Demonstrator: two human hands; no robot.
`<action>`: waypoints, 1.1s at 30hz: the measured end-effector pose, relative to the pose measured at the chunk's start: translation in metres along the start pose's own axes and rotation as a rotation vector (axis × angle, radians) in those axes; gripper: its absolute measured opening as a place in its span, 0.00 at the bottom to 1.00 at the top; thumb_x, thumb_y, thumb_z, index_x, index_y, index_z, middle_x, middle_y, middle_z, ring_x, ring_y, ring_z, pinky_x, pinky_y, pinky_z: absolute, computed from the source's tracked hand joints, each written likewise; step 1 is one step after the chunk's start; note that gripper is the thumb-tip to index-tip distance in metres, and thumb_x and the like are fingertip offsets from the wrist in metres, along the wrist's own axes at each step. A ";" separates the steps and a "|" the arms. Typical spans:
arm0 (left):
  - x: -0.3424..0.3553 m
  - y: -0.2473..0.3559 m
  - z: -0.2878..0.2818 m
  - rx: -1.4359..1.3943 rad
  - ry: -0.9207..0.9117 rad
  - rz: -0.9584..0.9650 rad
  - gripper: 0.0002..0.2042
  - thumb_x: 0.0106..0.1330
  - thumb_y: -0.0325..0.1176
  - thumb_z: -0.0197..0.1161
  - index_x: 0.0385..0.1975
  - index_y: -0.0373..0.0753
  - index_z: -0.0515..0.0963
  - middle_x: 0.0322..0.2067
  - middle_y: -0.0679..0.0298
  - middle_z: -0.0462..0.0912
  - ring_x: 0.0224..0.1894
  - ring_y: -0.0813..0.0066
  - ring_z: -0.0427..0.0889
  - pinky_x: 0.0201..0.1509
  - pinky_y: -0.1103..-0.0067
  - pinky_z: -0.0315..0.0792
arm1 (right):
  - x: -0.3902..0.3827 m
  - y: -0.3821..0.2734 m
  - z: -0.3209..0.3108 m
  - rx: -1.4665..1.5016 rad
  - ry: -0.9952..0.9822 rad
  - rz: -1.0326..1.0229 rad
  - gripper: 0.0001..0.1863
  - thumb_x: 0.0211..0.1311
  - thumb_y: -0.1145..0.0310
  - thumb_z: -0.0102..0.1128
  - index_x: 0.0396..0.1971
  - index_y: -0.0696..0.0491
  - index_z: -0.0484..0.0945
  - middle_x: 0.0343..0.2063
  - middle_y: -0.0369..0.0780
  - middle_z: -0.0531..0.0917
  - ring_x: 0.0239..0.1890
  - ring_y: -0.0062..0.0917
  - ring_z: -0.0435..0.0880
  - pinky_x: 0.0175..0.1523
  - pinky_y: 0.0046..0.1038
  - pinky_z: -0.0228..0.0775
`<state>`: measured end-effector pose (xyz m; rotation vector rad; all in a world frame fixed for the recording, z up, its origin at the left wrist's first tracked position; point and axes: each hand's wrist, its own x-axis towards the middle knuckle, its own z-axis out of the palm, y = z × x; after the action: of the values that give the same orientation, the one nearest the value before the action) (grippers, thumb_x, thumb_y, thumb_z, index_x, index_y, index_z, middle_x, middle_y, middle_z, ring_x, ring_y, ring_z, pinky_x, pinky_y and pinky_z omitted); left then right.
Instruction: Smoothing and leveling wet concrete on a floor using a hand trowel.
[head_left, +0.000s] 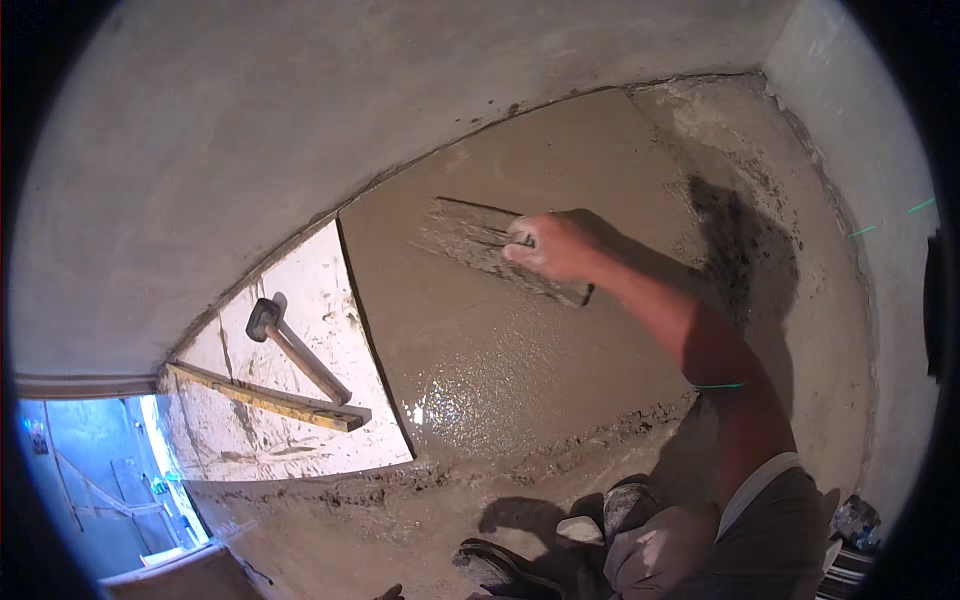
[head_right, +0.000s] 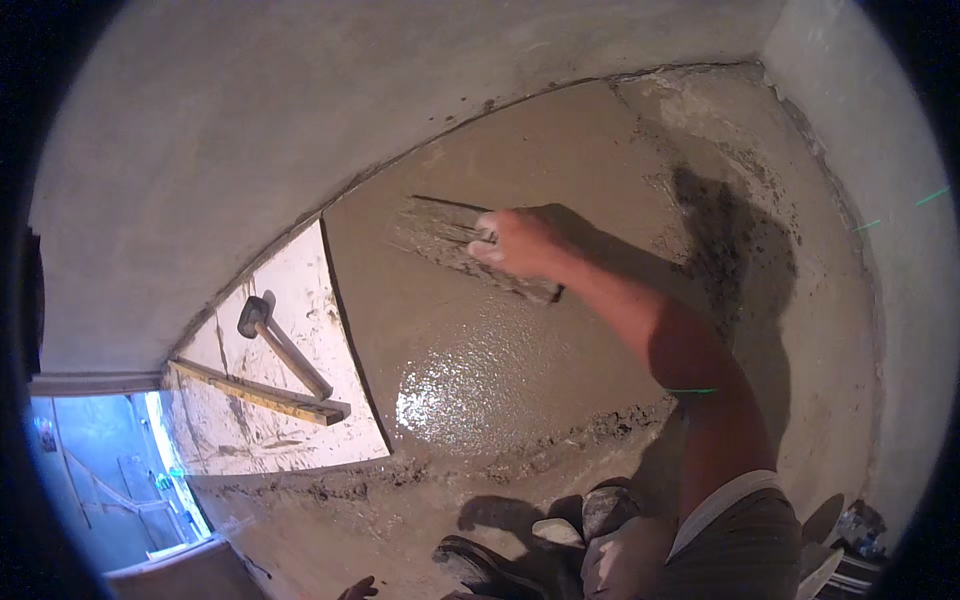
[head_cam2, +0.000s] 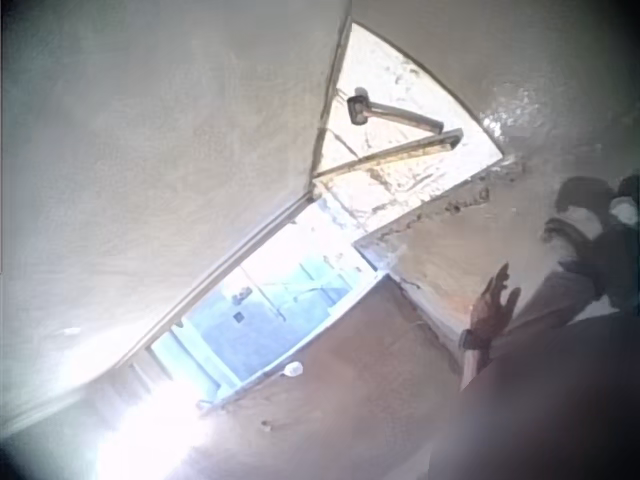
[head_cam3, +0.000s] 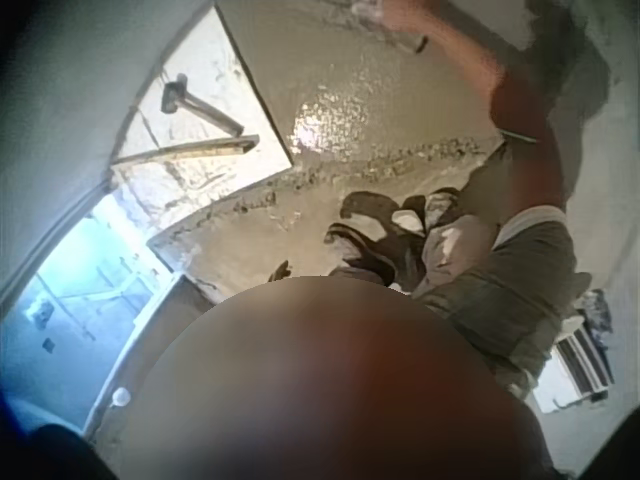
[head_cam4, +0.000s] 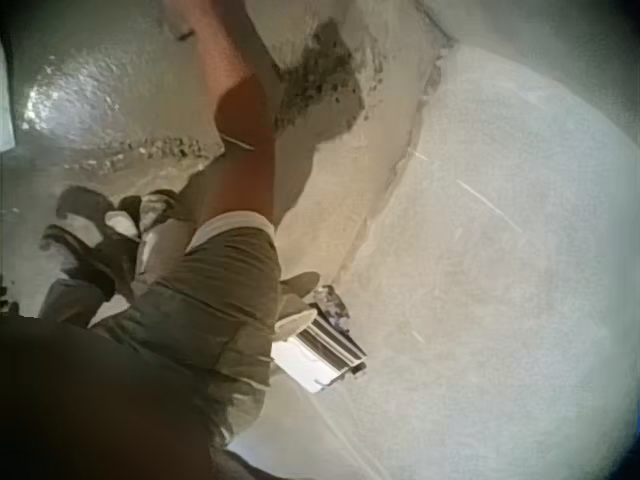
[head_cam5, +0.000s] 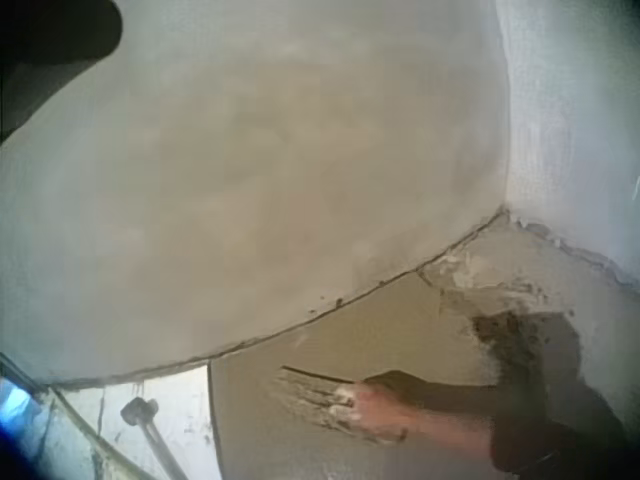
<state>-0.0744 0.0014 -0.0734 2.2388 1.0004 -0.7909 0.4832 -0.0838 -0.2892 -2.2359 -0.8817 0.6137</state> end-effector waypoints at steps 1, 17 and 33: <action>-0.002 0.001 0.001 -0.004 0.004 -0.010 0.29 0.66 0.36 0.68 0.67 0.42 0.69 0.50 0.52 0.84 0.44 0.56 0.86 0.45 0.65 0.80 | 0.003 -0.011 0.009 -0.024 0.034 -0.043 0.22 0.67 0.49 0.61 0.46 0.55 0.80 0.44 0.51 0.85 0.49 0.48 0.84 0.53 0.46 0.75; -0.003 -0.007 0.004 -0.010 -0.016 0.033 0.29 0.67 0.38 0.67 0.68 0.40 0.68 0.49 0.50 0.83 0.44 0.57 0.86 0.45 0.65 0.80 | 0.047 -0.070 0.078 0.105 0.161 0.195 0.18 0.68 0.57 0.61 0.46 0.55 0.79 0.43 0.52 0.86 0.52 0.48 0.84 0.55 0.49 0.74; 0.021 0.001 0.001 0.032 -0.048 0.032 0.28 0.66 0.36 0.68 0.66 0.39 0.70 0.48 0.50 0.84 0.43 0.57 0.86 0.45 0.65 0.80 | 0.005 0.155 -0.077 -0.108 0.534 0.507 0.29 0.70 0.44 0.57 0.54 0.57 0.76 0.48 0.56 0.82 0.53 0.52 0.81 0.56 0.47 0.73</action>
<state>-0.0621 0.0100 -0.0888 2.2461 0.9335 -0.8489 0.5993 -0.1981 -0.3477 -2.5532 -0.0799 0.1559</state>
